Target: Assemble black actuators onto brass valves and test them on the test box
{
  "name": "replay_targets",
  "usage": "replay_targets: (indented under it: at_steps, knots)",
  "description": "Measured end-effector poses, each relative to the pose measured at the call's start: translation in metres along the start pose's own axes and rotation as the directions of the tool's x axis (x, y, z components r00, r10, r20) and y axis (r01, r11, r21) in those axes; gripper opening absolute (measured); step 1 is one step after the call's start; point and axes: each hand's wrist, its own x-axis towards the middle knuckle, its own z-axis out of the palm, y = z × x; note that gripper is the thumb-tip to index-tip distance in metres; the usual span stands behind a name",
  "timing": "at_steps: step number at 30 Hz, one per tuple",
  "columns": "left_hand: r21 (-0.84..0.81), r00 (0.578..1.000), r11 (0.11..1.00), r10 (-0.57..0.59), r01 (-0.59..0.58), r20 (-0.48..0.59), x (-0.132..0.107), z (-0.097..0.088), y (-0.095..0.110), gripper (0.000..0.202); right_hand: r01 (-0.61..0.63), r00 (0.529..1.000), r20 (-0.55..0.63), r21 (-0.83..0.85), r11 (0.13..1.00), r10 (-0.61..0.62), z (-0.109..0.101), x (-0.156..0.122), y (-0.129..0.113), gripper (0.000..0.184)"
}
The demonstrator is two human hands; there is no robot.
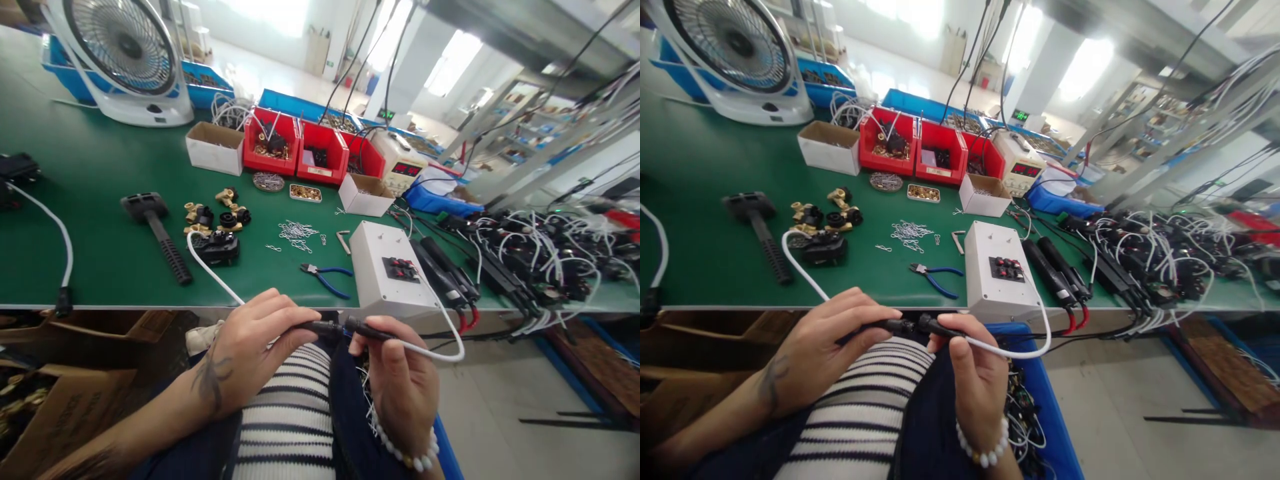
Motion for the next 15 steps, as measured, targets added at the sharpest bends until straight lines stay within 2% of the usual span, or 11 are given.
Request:
replay_targets:
  at_steps: [4,9,15]
  knots:
    - [0.053,1.0,0.998,0.028,-0.028,0.004,-0.0003,-0.0017,0.0004,0.021,-0.022,0.998,-0.057,-0.011,1.0,0.021,0.0018,-0.0046,-0.0035,0.017]
    - [0.106,0.997,0.993,0.042,-0.048,0.062,-0.0021,-0.0029,0.0004,0.023,-0.028,1.0,0.012,0.007,1.0,0.028,0.0038,-0.0002,-0.0052,0.018]
    - [0.115,0.99,0.993,-0.043,0.028,0.133,-0.0026,-0.0028,0.0049,0.035,-0.06,0.996,0.064,0.016,0.998,0.059,0.0031,0.0024,-0.0055,0.018]
